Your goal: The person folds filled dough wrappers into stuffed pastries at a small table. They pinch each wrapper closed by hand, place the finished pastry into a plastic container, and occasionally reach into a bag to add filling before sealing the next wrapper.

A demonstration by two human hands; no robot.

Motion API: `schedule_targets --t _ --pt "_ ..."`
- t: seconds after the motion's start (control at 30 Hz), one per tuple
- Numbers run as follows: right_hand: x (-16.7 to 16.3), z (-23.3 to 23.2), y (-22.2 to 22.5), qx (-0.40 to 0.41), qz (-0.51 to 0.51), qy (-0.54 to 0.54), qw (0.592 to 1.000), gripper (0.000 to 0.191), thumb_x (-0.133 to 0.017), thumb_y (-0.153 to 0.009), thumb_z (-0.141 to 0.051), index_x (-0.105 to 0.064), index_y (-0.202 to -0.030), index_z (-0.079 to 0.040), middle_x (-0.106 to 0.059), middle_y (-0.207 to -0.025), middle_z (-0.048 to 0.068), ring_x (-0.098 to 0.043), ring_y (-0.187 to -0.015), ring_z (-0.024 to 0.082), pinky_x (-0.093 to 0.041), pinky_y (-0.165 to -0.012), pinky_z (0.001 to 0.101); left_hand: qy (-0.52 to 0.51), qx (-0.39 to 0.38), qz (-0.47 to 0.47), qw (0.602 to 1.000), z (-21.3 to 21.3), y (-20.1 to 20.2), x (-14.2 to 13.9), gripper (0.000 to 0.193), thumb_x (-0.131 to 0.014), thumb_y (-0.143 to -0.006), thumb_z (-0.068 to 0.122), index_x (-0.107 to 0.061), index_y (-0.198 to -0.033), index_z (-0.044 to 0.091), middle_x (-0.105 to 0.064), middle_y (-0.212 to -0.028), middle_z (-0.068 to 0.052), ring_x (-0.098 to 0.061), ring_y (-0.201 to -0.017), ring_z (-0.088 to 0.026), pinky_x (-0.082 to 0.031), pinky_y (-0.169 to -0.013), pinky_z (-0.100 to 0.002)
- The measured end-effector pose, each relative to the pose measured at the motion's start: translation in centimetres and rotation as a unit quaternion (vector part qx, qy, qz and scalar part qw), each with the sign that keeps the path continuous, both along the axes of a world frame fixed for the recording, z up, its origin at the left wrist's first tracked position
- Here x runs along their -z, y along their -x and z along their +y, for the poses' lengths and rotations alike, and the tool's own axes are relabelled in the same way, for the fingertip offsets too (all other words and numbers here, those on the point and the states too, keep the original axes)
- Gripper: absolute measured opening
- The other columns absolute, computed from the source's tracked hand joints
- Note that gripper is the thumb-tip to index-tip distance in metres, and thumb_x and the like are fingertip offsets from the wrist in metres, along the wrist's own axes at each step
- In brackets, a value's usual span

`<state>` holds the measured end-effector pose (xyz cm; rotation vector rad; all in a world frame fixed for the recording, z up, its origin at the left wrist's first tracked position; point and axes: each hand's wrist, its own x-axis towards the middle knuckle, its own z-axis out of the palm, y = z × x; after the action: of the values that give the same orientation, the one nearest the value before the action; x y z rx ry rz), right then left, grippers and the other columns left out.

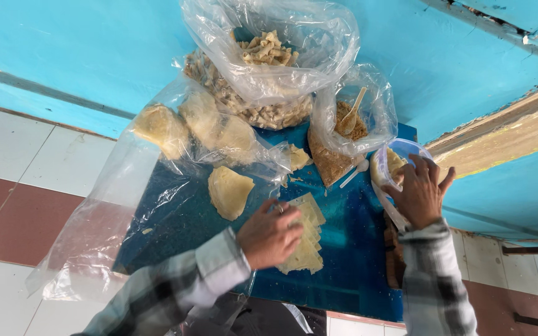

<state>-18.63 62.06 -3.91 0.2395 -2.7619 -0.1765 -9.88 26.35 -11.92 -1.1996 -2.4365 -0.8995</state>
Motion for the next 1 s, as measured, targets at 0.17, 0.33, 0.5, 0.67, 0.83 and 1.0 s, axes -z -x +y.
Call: schedule_targets --t 0.17,0.33,0.5,0.67,0.83,1.0 --pt "0.6 -7.0 -7.8 -0.215 0.032 -0.008 0.976 0.049 -0.071 -0.084 -0.013 -0.069 -0.129 -0.032 -0.051 -0.153 0.005 -0.045 -0.145 0.028 -0.017 -0.124 0.0631 0.003 -0.008 -0.021 1.0 -0.3 -4.9 -0.4 0.027 -0.068 -0.09 0.026 -0.069 -0.109 0.007 -0.056 -0.124 -0.019 -0.055 -0.118 -0.034 -0.035 -0.103 -0.056" --pt "2.8 -10.4 -12.1 -0.282 -0.005 -0.222 0.933 0.075 -0.066 -0.085 -0.018 -0.045 -0.151 -0.044 -0.039 -0.16 0.001 -0.036 -0.145 0.027 -0.011 -0.119 0.0671 -0.013 -0.039 -0.04 0.998 -0.2 -6.4 0.4 0.036 -0.068 -0.093 0.031 -0.066 -0.123 0.01 -0.053 -0.126 -0.019 -0.052 -0.12 -0.035 -0.03 -0.109 -0.063" --pt "3.9 -10.3 -12.2 -0.308 -0.022 -0.263 0.914 0.075 -0.06 -0.092 -0.031 -0.031 -0.16 -0.042 -0.029 -0.166 0.0 -0.03 -0.149 0.026 -0.008 -0.12 0.0643 -0.038 -0.026 -0.051 0.998 -0.2 -6.0 1.4 0.033 -0.067 -0.095 0.029 -0.067 -0.122 0.011 -0.054 -0.127 -0.017 -0.053 -0.121 -0.034 -0.028 -0.111 -0.065" --pt "3.9 -9.9 -9.6 -0.307 0.008 -0.331 0.892 0.074 -0.056 -0.094 -0.035 -0.027 -0.163 -0.041 -0.026 -0.168 0.001 -0.028 -0.152 0.027 -0.008 -0.119 0.0646 -0.072 -0.011 -0.079 0.994 -0.7 -5.9 1.3 0.032 -0.068 -0.093 0.027 -0.069 -0.12 0.011 -0.056 -0.124 -0.015 -0.053 -0.122 -0.033 -0.028 -0.112 -0.064" --pt "3.2 -10.2 -6.8 -0.315 0.01 -0.331 0.89 0.078 -0.058 -0.093 -0.028 -0.024 -0.161 -0.045 -0.025 -0.168 0.002 -0.026 -0.152 0.029 -0.011 -0.12 0.0653 -0.072 -0.009 -0.081 0.994 -0.7 -5.9 1.0 0.032 -0.068 -0.094 0.027 -0.07 -0.121 0.01 -0.056 -0.124 -0.017 -0.053 -0.121 -0.034 -0.027 -0.112 -0.065" --pt "1.7 -10.7 -3.6 -0.261 0.054 -0.403 0.875 0.073 -0.057 -0.098 -0.026 -0.028 -0.163 -0.042 -0.026 -0.169 0.003 -0.027 -0.153 0.029 -0.013 -0.122 0.064 -0.089 -0.003 -0.089 0.992 -0.7 -5.7 1.3 0.032 -0.066 -0.095 0.027 -0.07 -0.122 0.01 -0.056 -0.127 -0.018 -0.054 -0.121 -0.036 -0.026 -0.112 -0.066"
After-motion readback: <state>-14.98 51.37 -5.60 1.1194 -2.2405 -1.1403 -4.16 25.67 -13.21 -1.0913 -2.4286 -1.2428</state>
